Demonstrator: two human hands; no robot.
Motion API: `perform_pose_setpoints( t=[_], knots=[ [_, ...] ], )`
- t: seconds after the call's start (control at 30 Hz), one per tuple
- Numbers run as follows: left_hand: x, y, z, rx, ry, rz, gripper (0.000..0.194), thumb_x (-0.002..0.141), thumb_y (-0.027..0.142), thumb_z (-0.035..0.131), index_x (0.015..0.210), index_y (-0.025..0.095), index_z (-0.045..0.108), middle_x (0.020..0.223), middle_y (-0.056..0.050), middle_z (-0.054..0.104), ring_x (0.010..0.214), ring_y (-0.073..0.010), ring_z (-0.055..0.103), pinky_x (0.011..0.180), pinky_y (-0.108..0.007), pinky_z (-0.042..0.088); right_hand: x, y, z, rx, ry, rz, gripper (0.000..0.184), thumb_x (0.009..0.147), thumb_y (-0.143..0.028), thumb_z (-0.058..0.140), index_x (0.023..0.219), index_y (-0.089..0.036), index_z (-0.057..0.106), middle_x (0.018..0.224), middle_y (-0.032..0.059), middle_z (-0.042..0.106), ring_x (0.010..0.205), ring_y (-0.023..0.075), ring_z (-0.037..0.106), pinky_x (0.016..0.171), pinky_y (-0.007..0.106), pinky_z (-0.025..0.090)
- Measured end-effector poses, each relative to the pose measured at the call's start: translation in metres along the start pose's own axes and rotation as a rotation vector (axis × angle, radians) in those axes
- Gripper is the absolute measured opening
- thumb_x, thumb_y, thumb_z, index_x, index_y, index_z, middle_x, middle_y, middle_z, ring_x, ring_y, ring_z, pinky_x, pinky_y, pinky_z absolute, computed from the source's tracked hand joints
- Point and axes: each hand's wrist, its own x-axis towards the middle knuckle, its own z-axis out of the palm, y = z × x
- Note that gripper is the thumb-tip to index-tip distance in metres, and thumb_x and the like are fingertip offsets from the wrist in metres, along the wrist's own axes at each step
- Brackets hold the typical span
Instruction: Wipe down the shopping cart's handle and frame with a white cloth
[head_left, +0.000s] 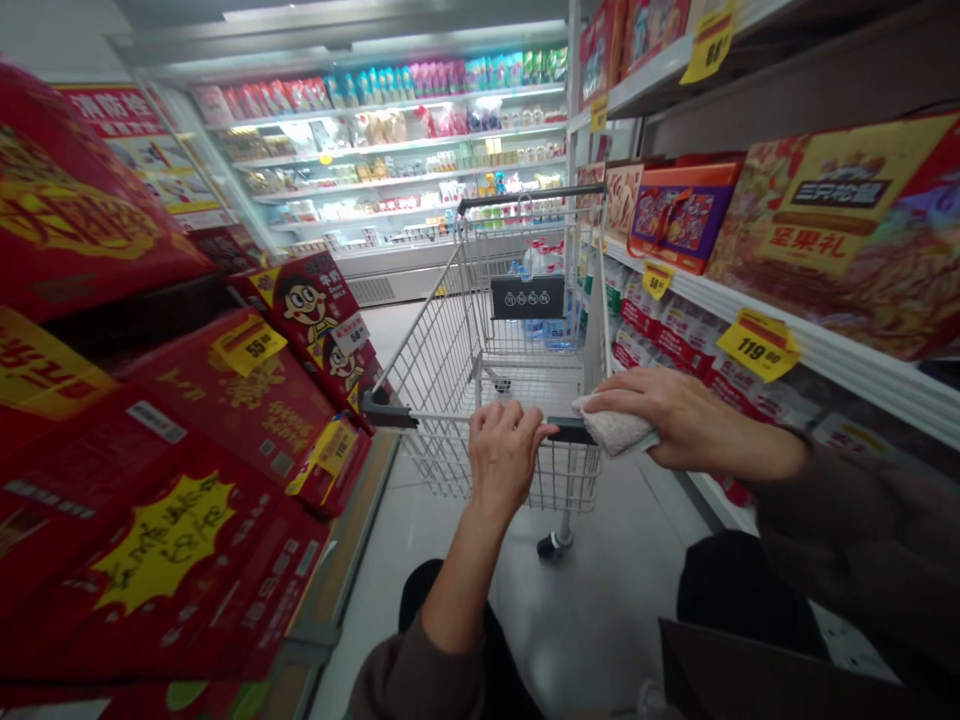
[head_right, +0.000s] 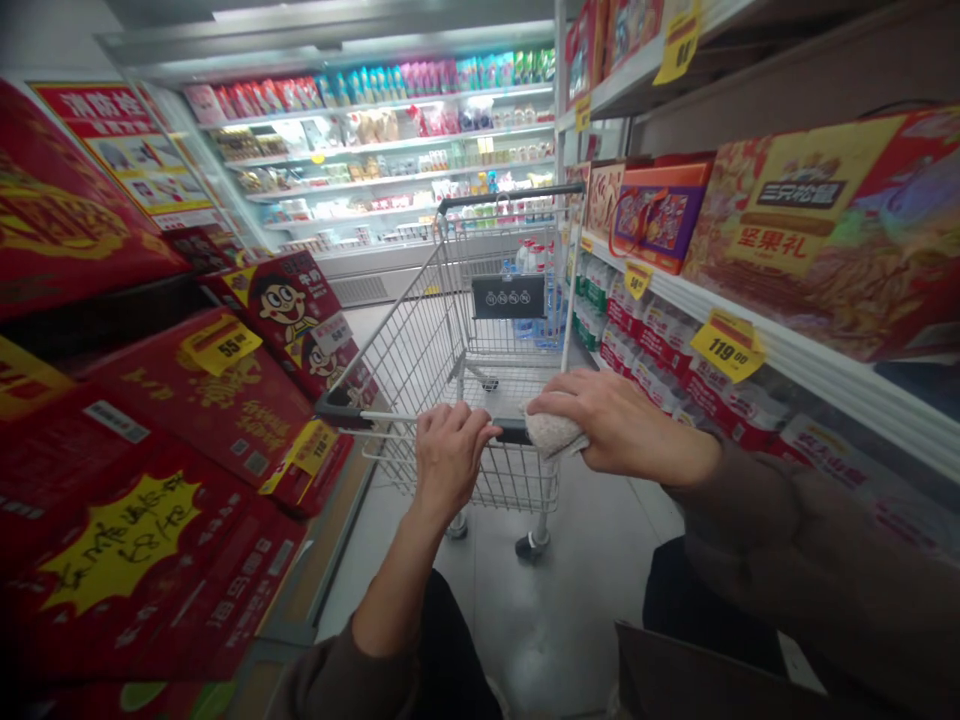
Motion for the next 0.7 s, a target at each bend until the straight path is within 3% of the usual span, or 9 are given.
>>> perform_pose_setpoints(
  t=[0.23,0.37,0.5,0.7],
  knots=[
    [0.004,0.018,0.007,-0.006,-0.007,-0.017,0.026,0.1,0.041,0.046,0.089,0.024,0.061,0.085,-0.004,0.06,0.086,-0.0228,0.049,0.082,-0.039,0.032,0.013,-0.017,0.004,-0.157,-0.003,-0.006,0.065,0.06,-0.001,0.059,0.119,-0.028,0.063,0.116,0.0041,0.068,0.101,0.024,0.062,0.081,0.035,0.041],
    [0.003,0.002,0.003,-0.006,-0.017,0.03,0.025,0.099,0.043,0.047,0.092,0.025,0.062,0.086,-0.003,0.061,0.086,-0.022,0.051,0.084,-0.038,0.033,-0.004,-0.004,-0.001,-0.133,-0.004,-0.014,0.064,0.059,-0.002,0.059,0.116,-0.03,0.064,0.117,0.0025,0.068,0.1,0.0223,0.062,0.081,0.034,0.04],
    [-0.001,-0.017,-0.002,0.028,0.0,-0.009,0.025,0.099,0.043,0.048,0.09,0.025,0.063,0.085,-0.003,0.062,0.085,-0.0218,0.05,0.085,-0.038,0.034,-0.027,0.013,-0.012,-0.154,-0.03,0.011,0.063,0.06,-0.003,0.059,0.117,-0.03,0.063,0.12,0.0018,0.068,0.103,0.023,0.062,0.082,0.034,0.04],
    [0.001,-0.008,0.0,0.061,-0.005,-0.036,0.025,0.099,0.041,0.047,0.09,0.024,0.063,0.084,-0.004,0.06,0.085,-0.0225,0.05,0.084,-0.038,0.034,0.004,-0.028,0.005,-0.285,0.021,0.025,0.053,0.067,0.0,0.062,0.113,-0.027,0.063,0.11,0.0044,0.07,0.1,0.024,0.06,0.081,0.035,0.036]
  ],
)
